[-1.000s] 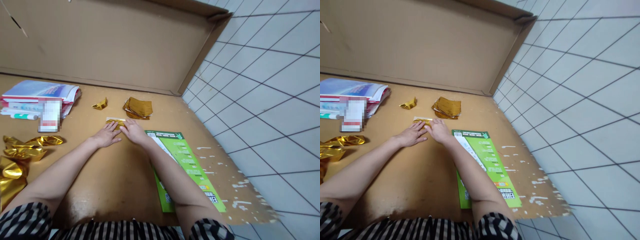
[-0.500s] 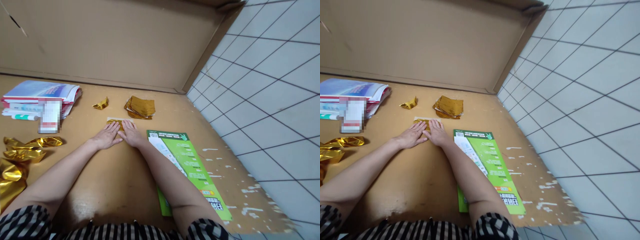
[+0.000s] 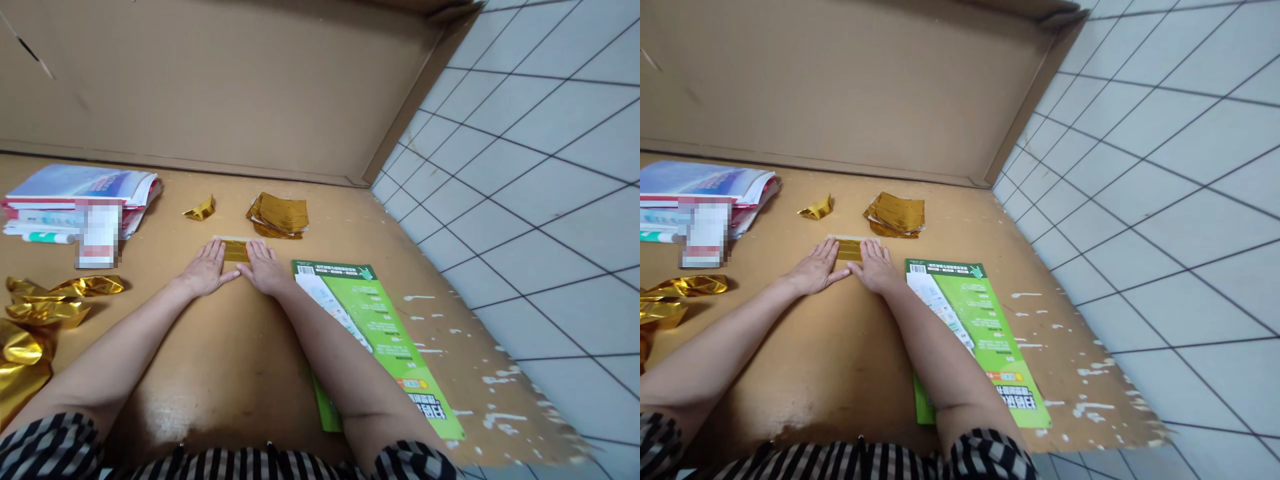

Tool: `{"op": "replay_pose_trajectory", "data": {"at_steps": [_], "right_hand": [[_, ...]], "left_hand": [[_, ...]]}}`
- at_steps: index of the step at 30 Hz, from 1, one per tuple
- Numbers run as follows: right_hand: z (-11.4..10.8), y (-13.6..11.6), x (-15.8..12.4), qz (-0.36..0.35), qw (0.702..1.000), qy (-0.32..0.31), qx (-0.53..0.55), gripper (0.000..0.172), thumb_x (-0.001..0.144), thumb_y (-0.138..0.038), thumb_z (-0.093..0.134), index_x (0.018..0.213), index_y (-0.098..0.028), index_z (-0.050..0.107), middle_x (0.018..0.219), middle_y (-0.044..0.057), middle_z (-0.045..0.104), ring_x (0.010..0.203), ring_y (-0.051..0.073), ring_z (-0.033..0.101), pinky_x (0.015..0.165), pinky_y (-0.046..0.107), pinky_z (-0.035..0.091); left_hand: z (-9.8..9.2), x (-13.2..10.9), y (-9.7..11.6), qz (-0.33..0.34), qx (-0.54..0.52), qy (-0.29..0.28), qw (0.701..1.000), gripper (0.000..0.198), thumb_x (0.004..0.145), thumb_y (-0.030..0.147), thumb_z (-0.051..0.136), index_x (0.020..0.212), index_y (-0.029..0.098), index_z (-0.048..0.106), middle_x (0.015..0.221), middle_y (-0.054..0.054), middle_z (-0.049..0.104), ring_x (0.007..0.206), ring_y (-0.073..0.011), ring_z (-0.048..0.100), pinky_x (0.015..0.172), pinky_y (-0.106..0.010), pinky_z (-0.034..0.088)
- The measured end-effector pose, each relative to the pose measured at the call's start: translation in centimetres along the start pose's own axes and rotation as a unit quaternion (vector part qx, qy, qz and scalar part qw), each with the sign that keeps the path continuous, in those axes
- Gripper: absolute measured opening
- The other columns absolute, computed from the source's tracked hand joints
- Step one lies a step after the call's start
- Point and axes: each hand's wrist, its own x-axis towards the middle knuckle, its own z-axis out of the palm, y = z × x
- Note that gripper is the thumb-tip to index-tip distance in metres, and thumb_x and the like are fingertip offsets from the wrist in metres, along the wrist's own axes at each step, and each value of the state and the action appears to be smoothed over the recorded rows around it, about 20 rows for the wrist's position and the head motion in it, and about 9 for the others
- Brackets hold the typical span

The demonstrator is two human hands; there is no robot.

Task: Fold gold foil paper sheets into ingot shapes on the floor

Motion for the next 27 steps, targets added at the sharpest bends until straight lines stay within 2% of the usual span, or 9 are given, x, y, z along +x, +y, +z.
{"op": "replay_pose_trajectory", "data": {"at_steps": [6,13,18,22,27], "right_hand": [[-0.2,0.2,0.1,0.018,1.0,-0.007,0.005,0.076,0.095,-0.06,0.02,0.15,-0.007,0.026,0.158,0.017,0.023,0.148,0.025,0.015,0.118,0.045,0.014],[-0.4,0.2,0.1,0.039,0.999,-0.012,0.004,0.071,0.097,-0.054,0.023,0.151,-0.009,0.024,0.158,0.016,0.023,0.148,0.023,0.015,0.118,0.046,0.013],[-1.1,0.2,-0.1,0.07,0.997,-0.011,0.0,0.062,0.098,-0.042,0.027,0.15,-0.007,0.026,0.158,0.016,0.024,0.148,0.022,0.015,0.119,0.045,0.013],[-1.5,0.4,0.1,0.085,0.996,0.003,0.006,0.053,0.098,-0.028,0.028,0.148,-0.01,0.033,0.157,0.014,0.029,0.146,0.019,0.021,0.118,0.043,0.014],[-1.4,1.0,0.5,0.081,0.996,0.028,0.016,0.049,0.096,-0.017,0.03,0.143,-0.011,0.04,0.154,0.013,0.036,0.144,0.019,0.028,0.117,0.043,0.018]], "left_hand": [[-0.6,0.0,0.3,-0.011,-0.007,0.011,1.0,0.084,0.092,0.065,0.027,0.145,-0.001,0.034,0.153,-0.024,0.03,0.144,-0.0324,0.026,0.115,-0.044,0.025],[-0.8,0.5,-0.4,-0.005,-0.014,0.055,0.998,0.052,0.098,0.04,0.031,0.135,0.009,0.051,0.145,-0.017,0.046,0.138,-0.026,0.04,0.112,-0.042,0.032],[-0.8,0.8,-1.0,0.002,-0.015,0.086,0.996,0.039,0.095,0.027,0.038,0.127,0.016,0.059,0.138,-0.013,0.055,0.132,-0.024,0.048,0.107,-0.041,0.039],[-0.9,1.2,-1.0,0.001,-0.022,0.101,0.995,0.031,0.092,0.022,0.046,0.115,0.02,0.066,0.127,-0.011,0.064,0.122,-0.0251,0.056,0.101,-0.04,0.044],[-1.2,1.9,-1.6,0.014,-0.046,0.107,0.993,0.025,0.087,0.018,0.051,0.102,0.021,0.071,0.116,-0.009,0.068,0.108,-0.0251,0.062,0.096,-0.039,0.048]]}}
